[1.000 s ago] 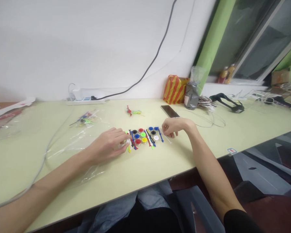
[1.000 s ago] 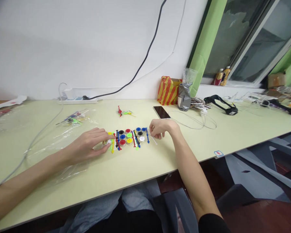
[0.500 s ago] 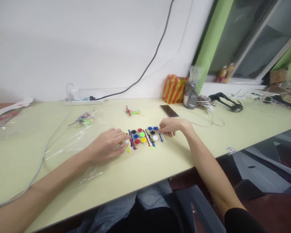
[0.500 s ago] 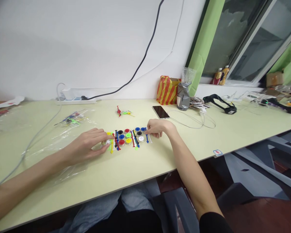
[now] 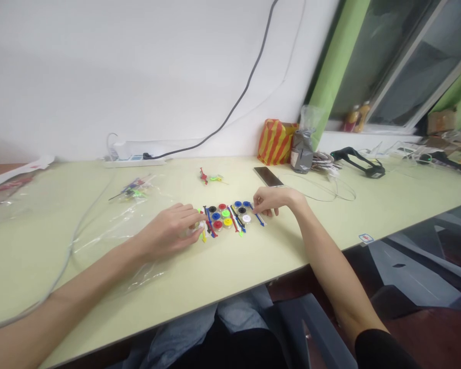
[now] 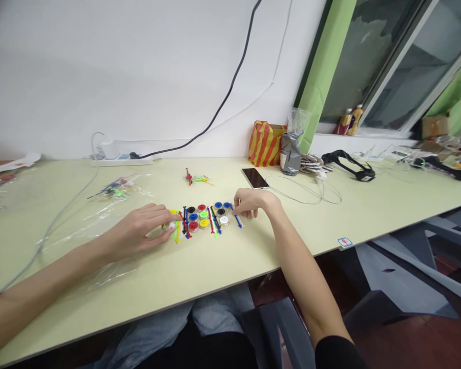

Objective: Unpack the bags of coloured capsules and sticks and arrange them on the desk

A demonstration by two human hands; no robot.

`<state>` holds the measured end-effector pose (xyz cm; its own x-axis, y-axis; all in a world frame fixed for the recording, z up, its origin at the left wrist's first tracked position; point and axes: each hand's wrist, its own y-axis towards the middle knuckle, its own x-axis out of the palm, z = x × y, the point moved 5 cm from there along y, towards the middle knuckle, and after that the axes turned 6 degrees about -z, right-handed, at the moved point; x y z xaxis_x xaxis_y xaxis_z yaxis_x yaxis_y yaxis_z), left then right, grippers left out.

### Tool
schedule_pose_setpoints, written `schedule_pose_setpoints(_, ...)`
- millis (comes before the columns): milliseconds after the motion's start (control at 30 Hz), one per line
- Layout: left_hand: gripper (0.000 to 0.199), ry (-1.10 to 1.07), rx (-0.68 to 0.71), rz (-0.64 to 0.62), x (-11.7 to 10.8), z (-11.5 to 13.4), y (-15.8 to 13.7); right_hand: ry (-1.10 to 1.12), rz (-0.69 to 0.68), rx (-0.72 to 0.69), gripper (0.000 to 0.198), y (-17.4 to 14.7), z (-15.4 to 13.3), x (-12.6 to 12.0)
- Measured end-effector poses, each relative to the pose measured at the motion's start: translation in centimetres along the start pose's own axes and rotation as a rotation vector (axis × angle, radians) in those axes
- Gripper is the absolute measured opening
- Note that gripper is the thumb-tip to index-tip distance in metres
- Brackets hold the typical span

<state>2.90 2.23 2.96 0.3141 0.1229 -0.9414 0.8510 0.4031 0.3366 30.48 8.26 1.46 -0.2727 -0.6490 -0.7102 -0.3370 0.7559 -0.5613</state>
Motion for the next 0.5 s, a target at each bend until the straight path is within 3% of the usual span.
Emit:
schedule_pose_setpoints(100,0.021,0.004,0.001,-0.002,0.1,-0.1,0.0,-0.012,0.037,-0.007,0.024,0.1,0.0,-0.3)
schedule_pose_setpoints(267,0.021,0.005,0.002,-0.003,0.2,-0.2,-0.1,-0.092,0.259,-0.089,0.021,0.1,-0.8,-1.5)
schedule_pose_setpoints(500,0.021,0.02,0.008,0.003,0.2,-0.1,0.0,-0.171,0.303,-0.144,0.013,0.9,-1.3,-1.3)
